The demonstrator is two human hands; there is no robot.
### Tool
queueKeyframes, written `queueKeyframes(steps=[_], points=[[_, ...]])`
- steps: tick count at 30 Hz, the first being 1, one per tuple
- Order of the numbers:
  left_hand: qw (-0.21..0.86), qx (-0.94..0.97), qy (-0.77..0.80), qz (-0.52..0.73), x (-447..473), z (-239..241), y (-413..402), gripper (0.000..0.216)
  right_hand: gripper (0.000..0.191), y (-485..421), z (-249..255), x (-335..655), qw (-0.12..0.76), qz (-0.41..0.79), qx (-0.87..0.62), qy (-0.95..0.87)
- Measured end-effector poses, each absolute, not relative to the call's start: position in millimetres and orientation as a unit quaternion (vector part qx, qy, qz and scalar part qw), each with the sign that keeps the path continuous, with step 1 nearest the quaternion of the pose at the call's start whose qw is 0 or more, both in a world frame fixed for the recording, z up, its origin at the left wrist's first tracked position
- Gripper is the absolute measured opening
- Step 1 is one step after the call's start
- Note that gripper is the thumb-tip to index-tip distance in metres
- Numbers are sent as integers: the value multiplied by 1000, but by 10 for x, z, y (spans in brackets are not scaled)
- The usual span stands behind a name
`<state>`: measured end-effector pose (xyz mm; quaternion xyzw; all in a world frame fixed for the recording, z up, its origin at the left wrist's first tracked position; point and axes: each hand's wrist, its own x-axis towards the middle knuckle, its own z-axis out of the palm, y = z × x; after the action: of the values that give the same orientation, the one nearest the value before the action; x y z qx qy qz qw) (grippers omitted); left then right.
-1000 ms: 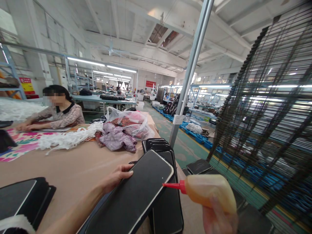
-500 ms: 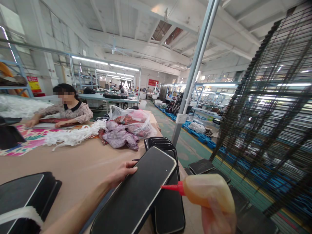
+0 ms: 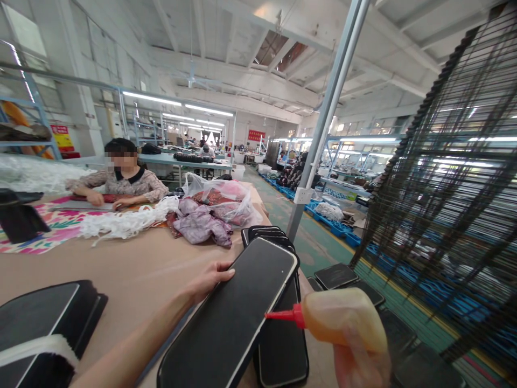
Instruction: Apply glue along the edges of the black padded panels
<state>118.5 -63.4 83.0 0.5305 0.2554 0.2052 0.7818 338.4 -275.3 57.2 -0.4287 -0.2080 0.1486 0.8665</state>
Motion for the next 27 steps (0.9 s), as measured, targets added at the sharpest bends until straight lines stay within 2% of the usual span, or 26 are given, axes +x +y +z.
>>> queueKeyframes(steps=[11,23,27], points=[[776,521,282,219,1275,891,-578,51,49,-2746,479,3411,844,104,-489,-195],[764,516,311,229,1323,914,-502,52,66,-2719,606,3324,851,196,-447,-191],[763,515,317,228,1315,935,-484,50,62,-2718,710,3221,850,187,-447,-204]])
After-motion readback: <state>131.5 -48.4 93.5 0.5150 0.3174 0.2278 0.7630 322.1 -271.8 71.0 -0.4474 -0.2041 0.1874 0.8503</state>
